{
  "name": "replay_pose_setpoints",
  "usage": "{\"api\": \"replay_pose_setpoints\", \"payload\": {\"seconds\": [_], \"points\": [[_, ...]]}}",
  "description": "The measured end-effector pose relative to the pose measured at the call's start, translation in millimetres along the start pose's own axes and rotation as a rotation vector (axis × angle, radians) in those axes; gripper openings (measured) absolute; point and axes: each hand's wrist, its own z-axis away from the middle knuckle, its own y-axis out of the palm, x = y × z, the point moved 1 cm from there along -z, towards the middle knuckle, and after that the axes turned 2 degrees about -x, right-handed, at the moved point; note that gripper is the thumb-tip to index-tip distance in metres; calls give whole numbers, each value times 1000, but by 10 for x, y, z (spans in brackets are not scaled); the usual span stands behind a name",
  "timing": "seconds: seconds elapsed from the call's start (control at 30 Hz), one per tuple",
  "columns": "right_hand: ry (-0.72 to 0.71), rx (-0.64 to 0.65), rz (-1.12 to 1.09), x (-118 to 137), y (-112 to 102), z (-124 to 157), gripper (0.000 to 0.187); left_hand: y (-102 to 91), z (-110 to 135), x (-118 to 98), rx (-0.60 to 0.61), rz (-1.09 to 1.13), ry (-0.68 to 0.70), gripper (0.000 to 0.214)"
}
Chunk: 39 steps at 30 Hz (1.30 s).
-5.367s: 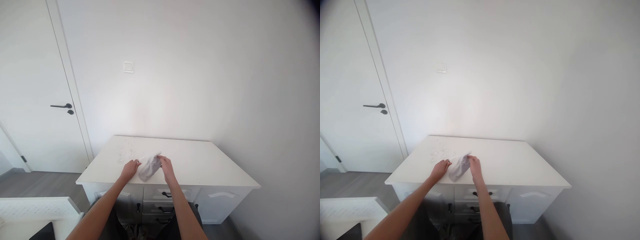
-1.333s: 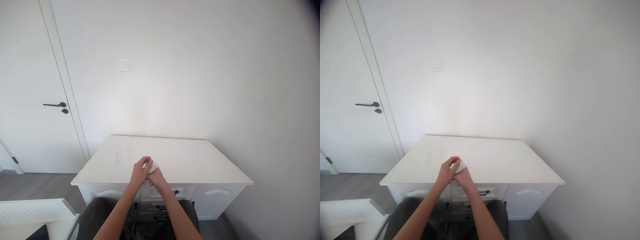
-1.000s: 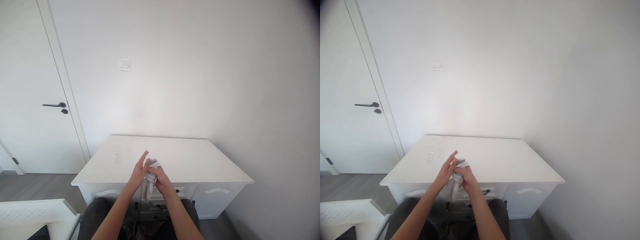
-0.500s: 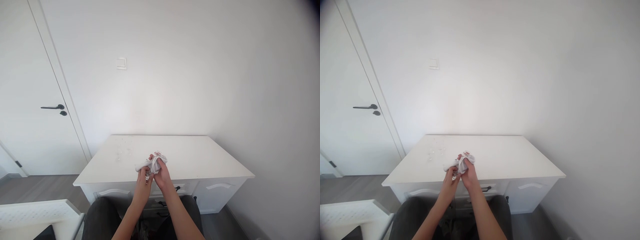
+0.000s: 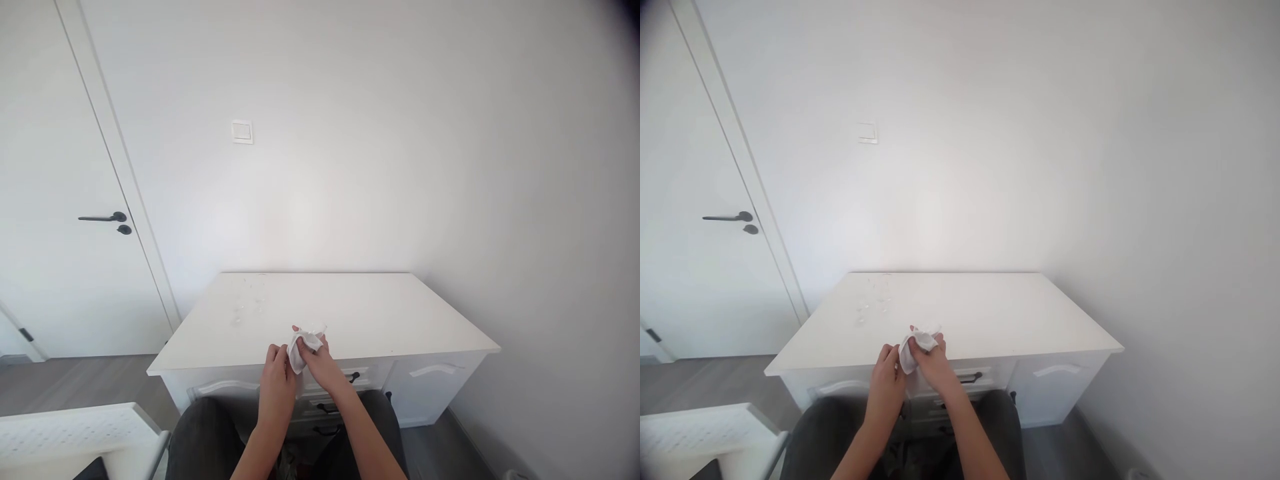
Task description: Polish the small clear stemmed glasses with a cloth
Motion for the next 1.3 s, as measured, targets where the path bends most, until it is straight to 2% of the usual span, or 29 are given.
{"api": "replay_pose_setpoints", "payload": {"seconds": [0.1, 0.23, 0.33, 0.53, 0.6, 0.7, 0.87, 0.93, 1.0, 1.2, 1.3], "points": [[-41, 14, -19, -40, 22, -28, 64, -58, 27, 15, -35, -14, 11, 23], [19, 111, -124, -176, 43, -4, 60, -97, 64, 2, -1, -9, 43, 26], [1, 67, -229, -247, 34, 42, 59, -118, 76, -3, 16, -5, 38, 27], [-68, 85, -491, -117, -39, 138, 57, -160, 6, 69, -29, 16, -59, 34], [-100, 130, -622, -59, -90, 156, 53, -131, -1, 99, -3, 45, -84, 40], [-92, 189, -770, -52, -190, 152, 42, -39, 33, 127, 97, 117, -127, 51], [-60, 31, -717, -240, -378, 47, 38, 93, 110, 128, 310, 259, -256, 59], [-60, 24, -714, -332, -418, -1, 41, 121, 126, 116, 373, 308, -288, 61], [-51, 21, -722, -405, -433, -30, 43, 144, 140, 103, 400, 344, -314, 61], [-56, -74, -634, -451, -440, 22, 48, 178, 202, 54, 309, 380, -366, 59], [-70, -129, -504, -436, -495, 61, 52, 186, 240, 0, 448, 428, -401, 58]]}}
